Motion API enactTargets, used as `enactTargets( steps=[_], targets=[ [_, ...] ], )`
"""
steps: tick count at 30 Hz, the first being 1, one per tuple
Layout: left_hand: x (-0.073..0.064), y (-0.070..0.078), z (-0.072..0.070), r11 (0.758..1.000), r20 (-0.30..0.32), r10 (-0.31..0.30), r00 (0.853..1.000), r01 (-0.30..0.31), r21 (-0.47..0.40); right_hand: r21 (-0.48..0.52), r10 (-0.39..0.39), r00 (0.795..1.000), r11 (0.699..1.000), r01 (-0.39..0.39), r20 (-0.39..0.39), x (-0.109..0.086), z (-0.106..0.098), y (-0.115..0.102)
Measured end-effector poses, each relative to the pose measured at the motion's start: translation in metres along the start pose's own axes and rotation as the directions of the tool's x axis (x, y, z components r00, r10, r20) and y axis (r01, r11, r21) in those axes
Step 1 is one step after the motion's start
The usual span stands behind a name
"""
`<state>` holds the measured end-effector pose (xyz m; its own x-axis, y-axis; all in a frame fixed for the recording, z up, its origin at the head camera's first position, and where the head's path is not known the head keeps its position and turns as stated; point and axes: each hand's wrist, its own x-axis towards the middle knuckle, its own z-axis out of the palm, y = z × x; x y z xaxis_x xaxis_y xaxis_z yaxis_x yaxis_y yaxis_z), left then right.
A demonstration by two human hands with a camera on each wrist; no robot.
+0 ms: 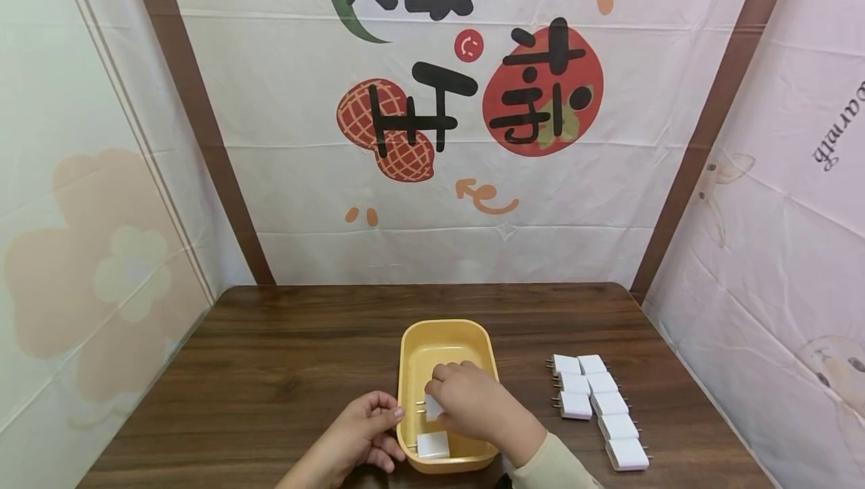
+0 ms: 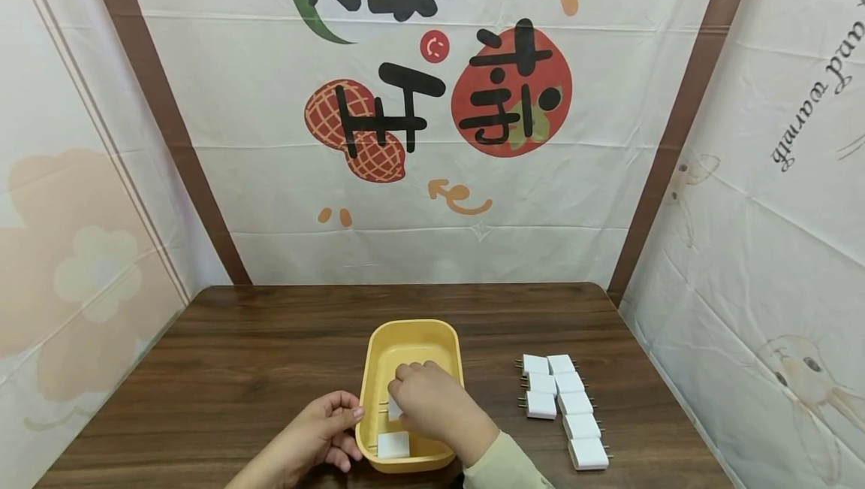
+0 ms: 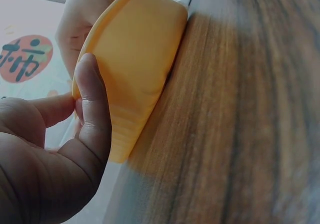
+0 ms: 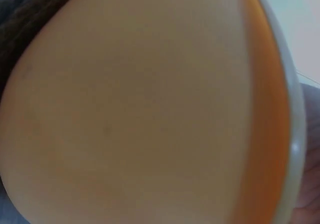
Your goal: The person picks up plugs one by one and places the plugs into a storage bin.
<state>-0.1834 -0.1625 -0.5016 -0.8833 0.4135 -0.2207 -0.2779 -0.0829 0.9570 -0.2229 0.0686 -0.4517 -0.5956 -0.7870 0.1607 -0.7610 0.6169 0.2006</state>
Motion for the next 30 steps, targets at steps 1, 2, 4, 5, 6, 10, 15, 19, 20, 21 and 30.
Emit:
enactTargets(
  steps=[1,2,4,5,6,10,15,19,20,21,30],
  targets=[
    [0.0,0.0,0.0,1.0,0.001,0.001,1.0,-0.001,-0.002,-0.007,-0.001,1.0,1.0,0.001,-0.003,0.0,0.001,-0.001],
    [0.0,0.0,0.0,1.0,0.003,0.001,1.0,-0.001,-0.003,-0.014,-0.004,1.0,1.0,0.004,-0.007,0.001,0.002,-0.001],
    [0.0,-0.001,-0.001,1.0,0.005,0.0,1.0,0.0,-0.004,-0.026,-0.01,1.0,1.0,0.01,-0.008,0.002,0.005,-0.003],
    [0.0,-0.001,-0.001,1.0,0.007,0.0,1.0,0.0,-0.004,-0.031,-0.013,1.0,0.999,0.013,-0.008,0.002,0.006,-0.004],
    [0.0,-0.001,-0.002,1.0,0.008,-0.001,1.0,0.001,-0.005,-0.035,-0.017,1.0,0.999,0.017,-0.006,0.002,0.008,-0.005],
    [0.0,-0.002,-0.002,1.0,0.012,-0.002,1.0,0.003,-0.006,-0.064,-0.034,0.999,0.997,0.033,-0.018,0.003,0.013,-0.008],
    [0.0,-0.002,-0.002,1.0,0.012,0.0,1.0,0.001,-0.008,-0.076,-0.045,0.998,0.996,0.043,-0.031,0.003,0.016,-0.009],
    [0.0,-0.002,-0.002,1.0,0.02,0.0,1.0,0.001,-0.013,-0.078,-0.054,0.998,0.996,0.051,-0.026,0.003,0.017,-0.01],
    [0.0,-0.003,-0.002,1.0,0.023,-0.001,1.0,0.001,-0.015,-0.081,-0.055,0.998,0.995,0.053,-0.024,0.003,0.017,-0.011],
    [0.0,-0.003,-0.002,1.0,0.025,-0.001,1.0,0.002,-0.017,-0.084,-0.058,0.998,0.995,0.056,-0.023,0.002,0.017,-0.011],
    [-0.001,-0.001,-0.001,1.0,0.019,0.01,1.0,-0.01,-0.01,-0.082,-0.055,0.998,0.995,0.053,-0.024,0.004,0.018,-0.012]
  ],
)
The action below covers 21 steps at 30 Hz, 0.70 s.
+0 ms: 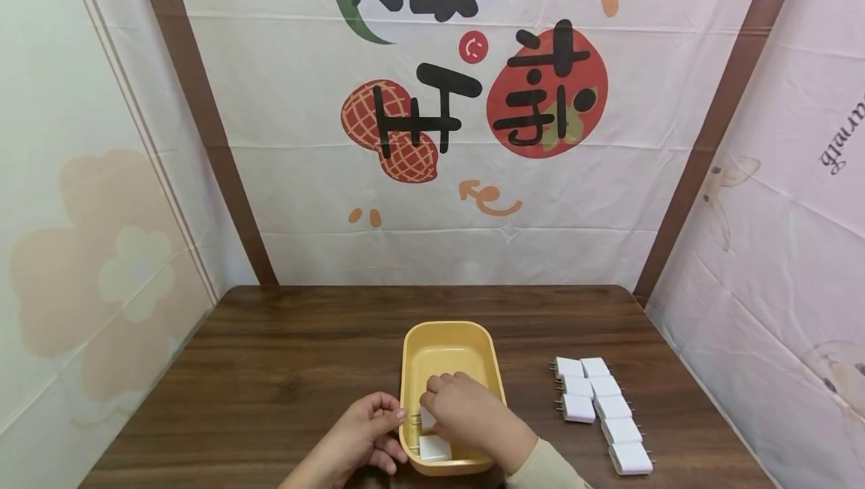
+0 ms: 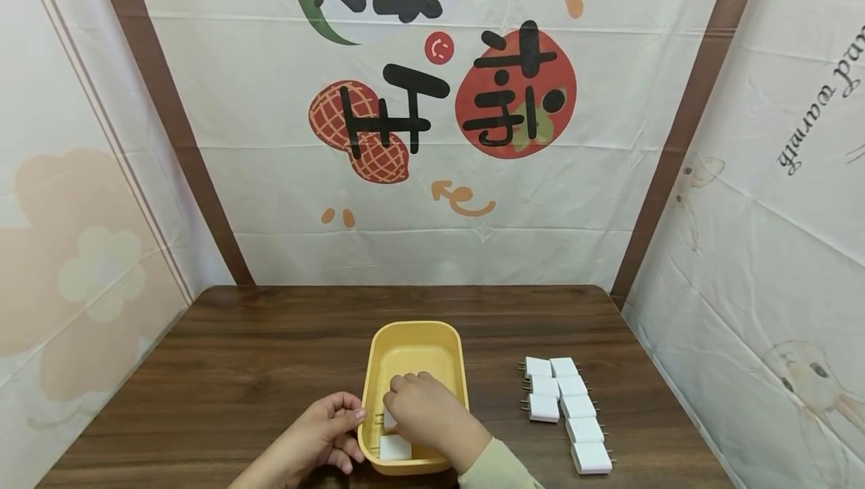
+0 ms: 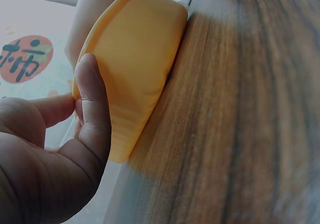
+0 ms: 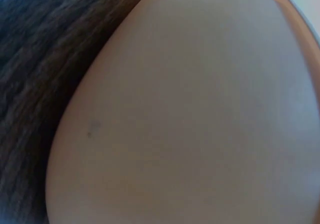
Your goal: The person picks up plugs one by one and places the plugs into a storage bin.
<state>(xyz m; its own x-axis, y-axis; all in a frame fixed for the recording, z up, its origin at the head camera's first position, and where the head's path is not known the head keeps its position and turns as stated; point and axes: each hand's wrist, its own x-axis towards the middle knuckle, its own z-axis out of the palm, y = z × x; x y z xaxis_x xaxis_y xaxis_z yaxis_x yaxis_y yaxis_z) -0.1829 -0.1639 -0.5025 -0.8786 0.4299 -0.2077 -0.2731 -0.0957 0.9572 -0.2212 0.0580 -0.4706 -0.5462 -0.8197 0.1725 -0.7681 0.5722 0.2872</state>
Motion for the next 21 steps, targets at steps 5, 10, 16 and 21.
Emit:
enactTargets(
  steps=[5,10,16,21],
  targets=[
    [-0.0003,0.001,0.0005,1.0,-0.006,0.0,1.0,0.0,0.002,0.028,0.001,1.0,1.0,-0.001,0.017,0.0005,-0.0007,0.0002],
    [0.0,0.0001,0.0009,1.0,-0.002,0.003,1.0,-0.003,-0.001,0.037,-0.005,1.0,0.999,0.004,0.013,0.0004,0.002,-0.0003],
    [0.0004,-0.0002,0.0012,1.0,0.001,0.006,1.0,-0.006,0.0,0.05,-0.013,1.0,0.999,0.014,-0.016,0.0,0.0042,-0.0008],
    [0.0001,-0.0004,0.0012,1.0,-0.003,0.003,1.0,-0.003,-0.003,0.073,-0.021,0.999,0.997,0.022,-0.025,0.0005,0.0052,-0.001]
  ],
)
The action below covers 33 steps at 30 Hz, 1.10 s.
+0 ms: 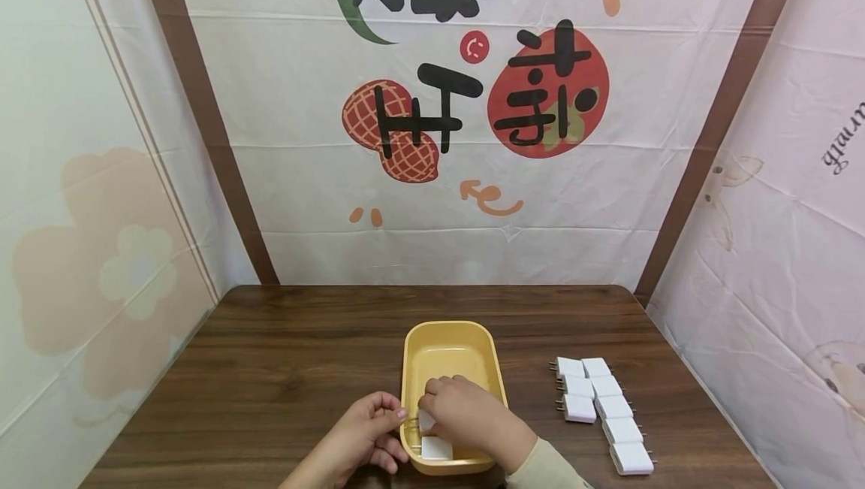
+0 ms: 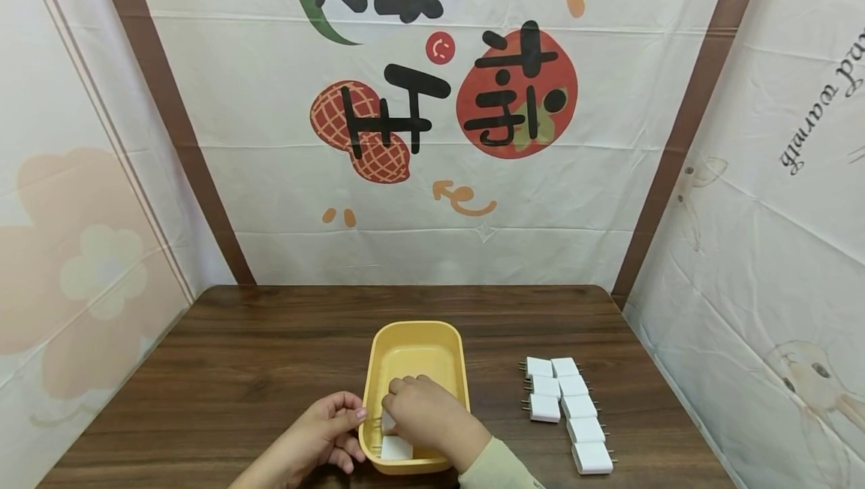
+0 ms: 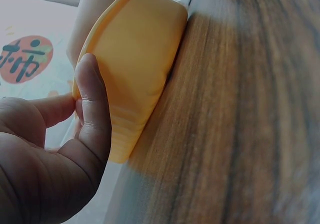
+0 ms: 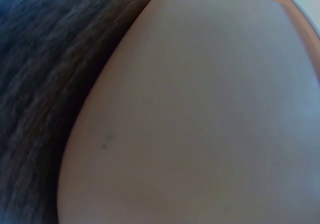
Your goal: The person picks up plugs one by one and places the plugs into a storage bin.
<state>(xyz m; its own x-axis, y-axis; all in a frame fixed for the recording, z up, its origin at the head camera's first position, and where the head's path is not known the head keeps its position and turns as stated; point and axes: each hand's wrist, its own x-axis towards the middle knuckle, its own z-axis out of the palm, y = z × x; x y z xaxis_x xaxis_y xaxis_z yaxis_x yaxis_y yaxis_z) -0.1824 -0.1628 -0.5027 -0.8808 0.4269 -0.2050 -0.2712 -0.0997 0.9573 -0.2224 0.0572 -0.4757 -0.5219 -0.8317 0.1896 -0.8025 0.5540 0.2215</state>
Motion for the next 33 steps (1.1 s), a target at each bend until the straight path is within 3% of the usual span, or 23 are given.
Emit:
enactTargets(
  steps=[33],
  targets=[
    [0.0022,0.0,-0.0013,1.0,0.0,-0.01,1.0,0.01,0.005,0.024,-0.013,0.999,1.0,0.013,0.029,0.0006,-0.004,0.0009]
  ],
)
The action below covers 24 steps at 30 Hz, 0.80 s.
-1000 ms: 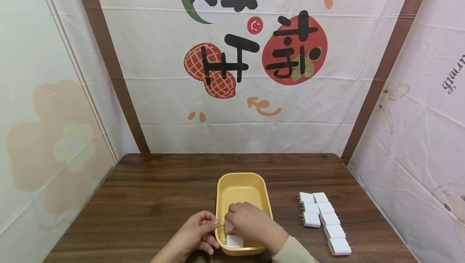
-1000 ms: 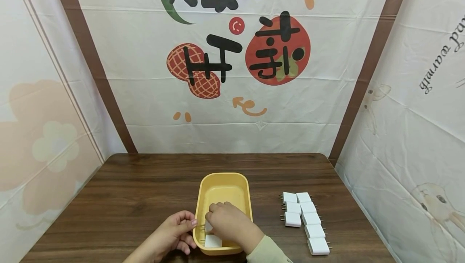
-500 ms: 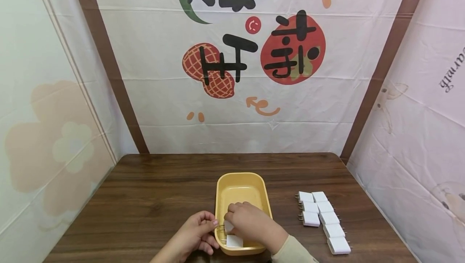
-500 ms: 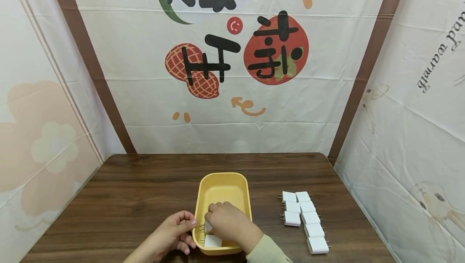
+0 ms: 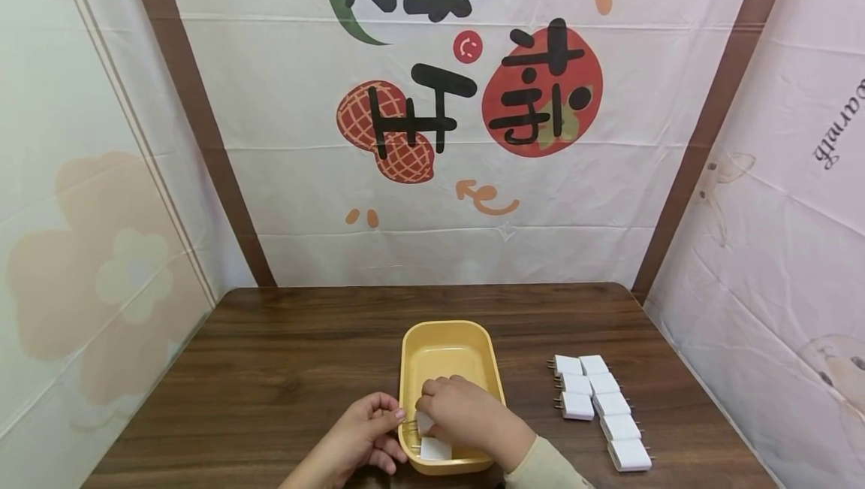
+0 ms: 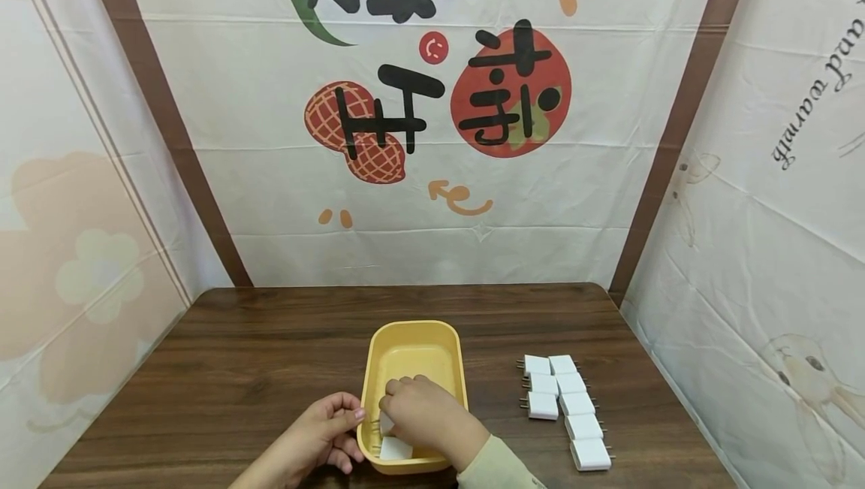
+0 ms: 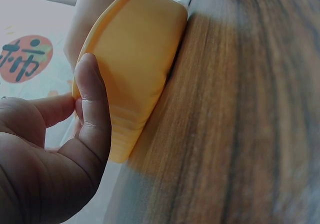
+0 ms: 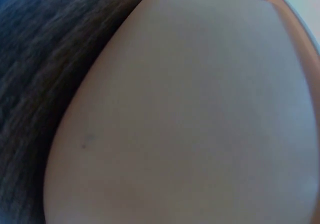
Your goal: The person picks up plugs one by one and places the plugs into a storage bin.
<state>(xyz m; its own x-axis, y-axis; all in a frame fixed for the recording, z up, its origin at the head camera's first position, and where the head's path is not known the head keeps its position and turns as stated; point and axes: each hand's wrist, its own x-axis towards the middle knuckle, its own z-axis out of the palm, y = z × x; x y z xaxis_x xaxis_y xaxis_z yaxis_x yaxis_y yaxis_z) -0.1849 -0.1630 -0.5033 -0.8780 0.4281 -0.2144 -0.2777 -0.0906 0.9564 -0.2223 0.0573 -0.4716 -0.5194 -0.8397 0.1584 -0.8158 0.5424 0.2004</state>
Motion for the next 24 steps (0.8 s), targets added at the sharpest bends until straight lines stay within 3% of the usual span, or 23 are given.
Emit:
enactTargets(
  steps=[24],
  targets=[
    [0.0,0.0,0.0,1.0,0.008,0.001,1.0,-0.001,-0.007,-0.045,-0.026,1.0,0.999,0.027,0.01,-0.002,-0.02,0.001]
  ],
)
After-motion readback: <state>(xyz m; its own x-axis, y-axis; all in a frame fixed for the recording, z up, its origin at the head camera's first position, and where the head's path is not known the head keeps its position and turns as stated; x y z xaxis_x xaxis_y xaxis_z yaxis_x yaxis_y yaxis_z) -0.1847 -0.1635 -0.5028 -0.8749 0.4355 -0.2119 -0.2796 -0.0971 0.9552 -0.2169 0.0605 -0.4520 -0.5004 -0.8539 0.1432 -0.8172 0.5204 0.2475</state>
